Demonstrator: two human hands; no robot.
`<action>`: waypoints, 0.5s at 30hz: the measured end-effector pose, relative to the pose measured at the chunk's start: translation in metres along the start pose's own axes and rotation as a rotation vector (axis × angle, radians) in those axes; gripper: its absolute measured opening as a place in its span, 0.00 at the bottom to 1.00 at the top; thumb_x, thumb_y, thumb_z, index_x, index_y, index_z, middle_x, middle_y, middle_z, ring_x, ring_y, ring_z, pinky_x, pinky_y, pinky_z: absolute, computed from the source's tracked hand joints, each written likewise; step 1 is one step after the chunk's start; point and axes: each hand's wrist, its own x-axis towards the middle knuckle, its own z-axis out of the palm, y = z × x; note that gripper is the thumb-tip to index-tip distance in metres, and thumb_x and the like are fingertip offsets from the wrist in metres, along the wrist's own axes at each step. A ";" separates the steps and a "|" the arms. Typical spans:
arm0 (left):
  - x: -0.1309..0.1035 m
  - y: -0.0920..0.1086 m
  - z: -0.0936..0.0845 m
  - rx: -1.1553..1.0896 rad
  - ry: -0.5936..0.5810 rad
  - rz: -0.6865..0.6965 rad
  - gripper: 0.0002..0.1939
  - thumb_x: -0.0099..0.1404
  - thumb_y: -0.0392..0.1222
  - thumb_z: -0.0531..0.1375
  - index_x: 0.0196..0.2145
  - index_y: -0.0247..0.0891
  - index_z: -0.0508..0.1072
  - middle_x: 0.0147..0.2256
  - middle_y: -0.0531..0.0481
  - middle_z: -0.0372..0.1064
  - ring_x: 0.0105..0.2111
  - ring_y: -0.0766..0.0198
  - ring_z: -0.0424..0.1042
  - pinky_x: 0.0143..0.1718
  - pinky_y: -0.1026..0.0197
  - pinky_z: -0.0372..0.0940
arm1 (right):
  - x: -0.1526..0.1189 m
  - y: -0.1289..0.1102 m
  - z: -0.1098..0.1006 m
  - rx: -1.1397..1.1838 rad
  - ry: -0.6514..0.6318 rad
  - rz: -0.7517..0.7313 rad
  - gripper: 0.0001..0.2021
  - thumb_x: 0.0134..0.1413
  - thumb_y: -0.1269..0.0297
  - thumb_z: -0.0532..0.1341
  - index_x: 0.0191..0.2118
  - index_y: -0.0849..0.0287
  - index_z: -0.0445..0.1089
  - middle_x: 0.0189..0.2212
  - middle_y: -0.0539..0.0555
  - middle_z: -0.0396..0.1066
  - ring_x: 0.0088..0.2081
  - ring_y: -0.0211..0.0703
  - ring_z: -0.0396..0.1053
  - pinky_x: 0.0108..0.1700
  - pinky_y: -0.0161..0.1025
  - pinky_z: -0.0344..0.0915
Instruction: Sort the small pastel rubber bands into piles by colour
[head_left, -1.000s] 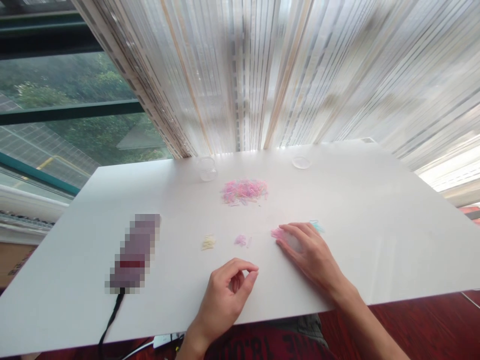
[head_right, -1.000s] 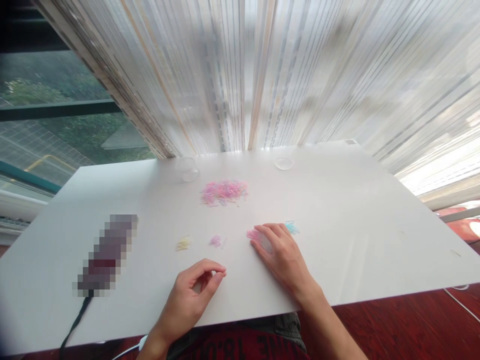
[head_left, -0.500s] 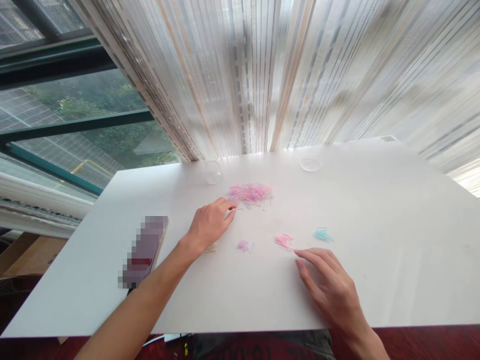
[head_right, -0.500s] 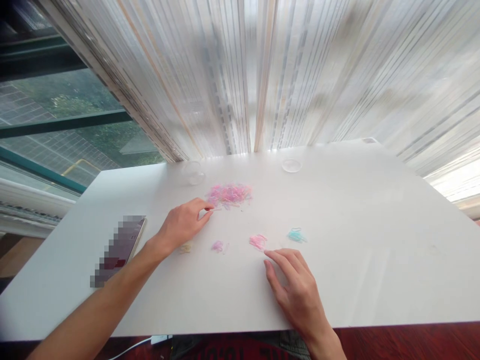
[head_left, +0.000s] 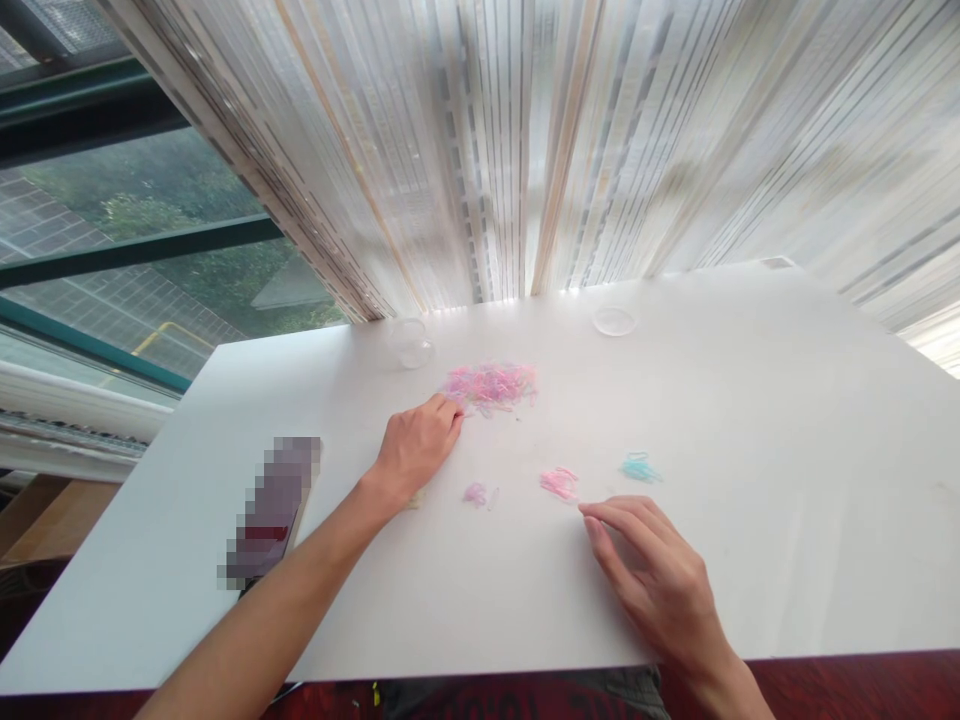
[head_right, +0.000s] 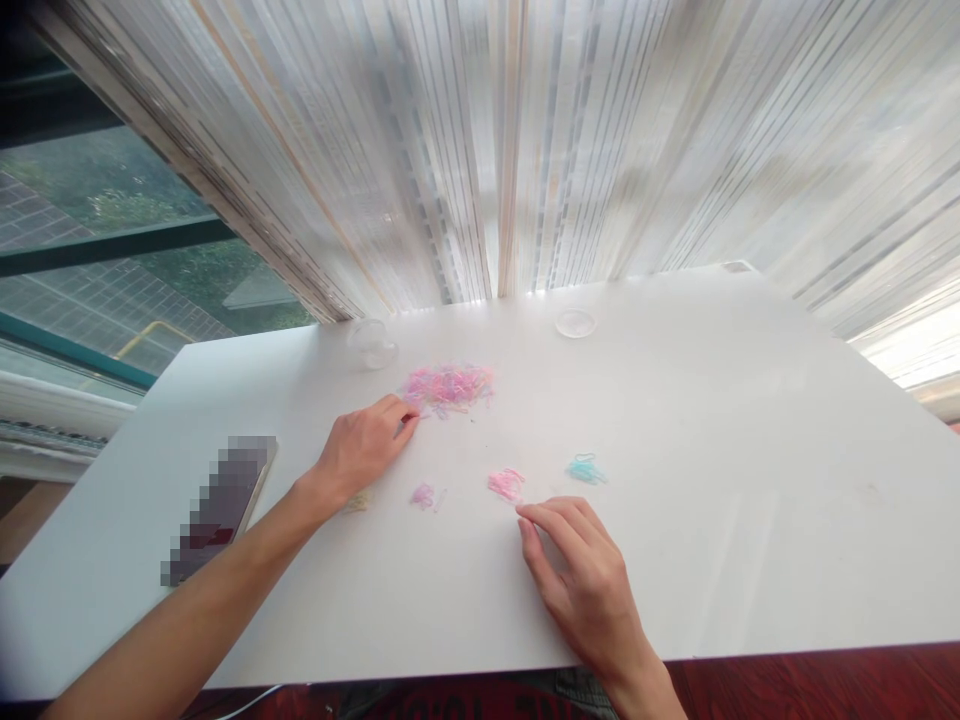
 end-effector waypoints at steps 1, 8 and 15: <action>-0.001 0.000 -0.001 -0.003 0.008 0.002 0.12 0.75 0.38 0.55 0.42 0.40 0.81 0.43 0.45 0.80 0.36 0.55 0.79 0.32 0.60 0.64 | 0.000 0.000 0.000 0.001 0.001 0.006 0.09 0.67 0.73 0.60 0.46 0.53 0.75 0.36 0.54 0.79 0.38 0.49 0.76 0.40 0.45 0.73; -0.043 0.009 -0.014 -0.576 0.165 0.002 0.09 0.71 0.44 0.61 0.36 0.42 0.80 0.27 0.55 0.75 0.21 0.66 0.68 0.27 0.64 0.65 | 0.001 0.000 0.000 -0.004 0.015 0.032 0.08 0.68 0.70 0.61 0.45 0.52 0.76 0.35 0.54 0.79 0.37 0.49 0.77 0.39 0.44 0.74; -0.101 0.040 0.004 -0.797 0.360 0.053 0.05 0.71 0.39 0.62 0.38 0.40 0.80 0.25 0.54 0.73 0.20 0.69 0.65 0.21 0.67 0.62 | 0.002 -0.013 0.001 0.064 0.003 0.043 0.07 0.68 0.70 0.61 0.41 0.54 0.76 0.33 0.53 0.79 0.33 0.44 0.77 0.35 0.39 0.74</action>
